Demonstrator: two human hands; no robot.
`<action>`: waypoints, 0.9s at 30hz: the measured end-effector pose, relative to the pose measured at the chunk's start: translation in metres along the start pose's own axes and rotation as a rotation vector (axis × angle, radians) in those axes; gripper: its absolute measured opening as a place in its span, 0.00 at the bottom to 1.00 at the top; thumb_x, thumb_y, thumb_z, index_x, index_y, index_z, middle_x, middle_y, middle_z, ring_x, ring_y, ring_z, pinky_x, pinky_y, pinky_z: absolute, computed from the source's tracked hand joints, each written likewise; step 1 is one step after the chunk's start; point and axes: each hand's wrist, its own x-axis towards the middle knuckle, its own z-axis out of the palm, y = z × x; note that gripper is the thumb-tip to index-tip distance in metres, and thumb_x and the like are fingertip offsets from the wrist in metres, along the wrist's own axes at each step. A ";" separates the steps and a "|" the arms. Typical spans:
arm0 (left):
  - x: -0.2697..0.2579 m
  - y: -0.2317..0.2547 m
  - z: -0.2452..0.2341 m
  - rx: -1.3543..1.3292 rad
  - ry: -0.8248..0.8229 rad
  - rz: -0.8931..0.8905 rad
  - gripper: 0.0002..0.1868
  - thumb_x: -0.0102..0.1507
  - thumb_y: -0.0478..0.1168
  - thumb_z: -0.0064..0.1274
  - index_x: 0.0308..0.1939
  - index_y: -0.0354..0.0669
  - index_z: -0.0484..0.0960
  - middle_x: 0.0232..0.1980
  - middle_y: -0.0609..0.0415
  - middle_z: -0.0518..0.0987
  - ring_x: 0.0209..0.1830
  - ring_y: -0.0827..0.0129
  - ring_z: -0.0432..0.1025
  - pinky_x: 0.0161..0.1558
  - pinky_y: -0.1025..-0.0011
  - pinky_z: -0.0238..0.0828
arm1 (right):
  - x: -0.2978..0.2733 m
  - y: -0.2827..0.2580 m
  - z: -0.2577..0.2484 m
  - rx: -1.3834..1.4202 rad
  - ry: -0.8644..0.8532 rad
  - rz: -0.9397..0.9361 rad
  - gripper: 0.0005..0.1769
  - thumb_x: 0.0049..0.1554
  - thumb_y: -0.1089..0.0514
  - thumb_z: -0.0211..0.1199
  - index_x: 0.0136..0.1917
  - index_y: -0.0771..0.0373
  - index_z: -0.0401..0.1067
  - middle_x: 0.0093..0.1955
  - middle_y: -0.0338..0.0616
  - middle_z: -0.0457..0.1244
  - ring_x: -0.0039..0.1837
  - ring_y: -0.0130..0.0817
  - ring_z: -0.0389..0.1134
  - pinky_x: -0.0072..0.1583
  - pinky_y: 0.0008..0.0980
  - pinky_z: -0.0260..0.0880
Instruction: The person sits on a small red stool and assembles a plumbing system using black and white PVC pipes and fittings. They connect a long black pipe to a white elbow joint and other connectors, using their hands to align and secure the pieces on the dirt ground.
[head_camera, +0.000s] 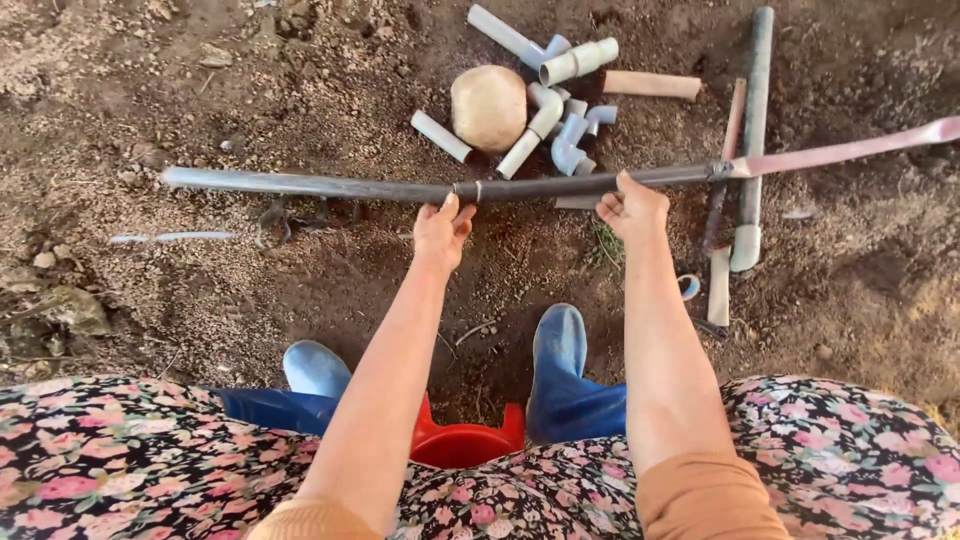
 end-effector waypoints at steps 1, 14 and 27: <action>0.003 -0.005 -0.002 0.035 0.008 -0.001 0.20 0.62 0.38 0.52 0.57 0.47 0.65 0.51 0.44 0.73 0.43 0.53 0.76 0.29 0.78 0.76 | 0.004 0.004 -0.001 -0.052 0.019 -0.015 0.24 0.54 0.55 0.63 0.55 0.68 0.55 0.45 0.47 0.53 0.40 0.33 0.66 0.48 0.44 0.77; -0.017 0.053 -0.074 1.379 0.061 0.403 0.20 0.52 0.53 0.60 0.45 0.53 0.80 0.38 0.54 0.81 0.45 0.61 0.74 0.46 0.64 0.72 | 0.018 0.049 0.006 -1.010 0.154 -0.500 0.22 0.44 0.51 0.70 0.51 0.61 0.74 0.46 0.52 0.65 0.52 0.45 0.68 0.52 0.43 0.71; -0.228 0.230 0.008 1.722 -0.572 1.224 0.25 0.61 0.36 0.57 0.62 0.33 0.73 0.52 0.43 0.75 0.49 0.59 0.70 0.46 0.61 0.65 | -0.033 0.100 0.045 -0.966 -0.079 -0.586 0.11 0.50 0.50 0.62 0.46 0.54 0.72 0.50 0.49 0.61 0.52 0.47 0.64 0.56 0.40 0.62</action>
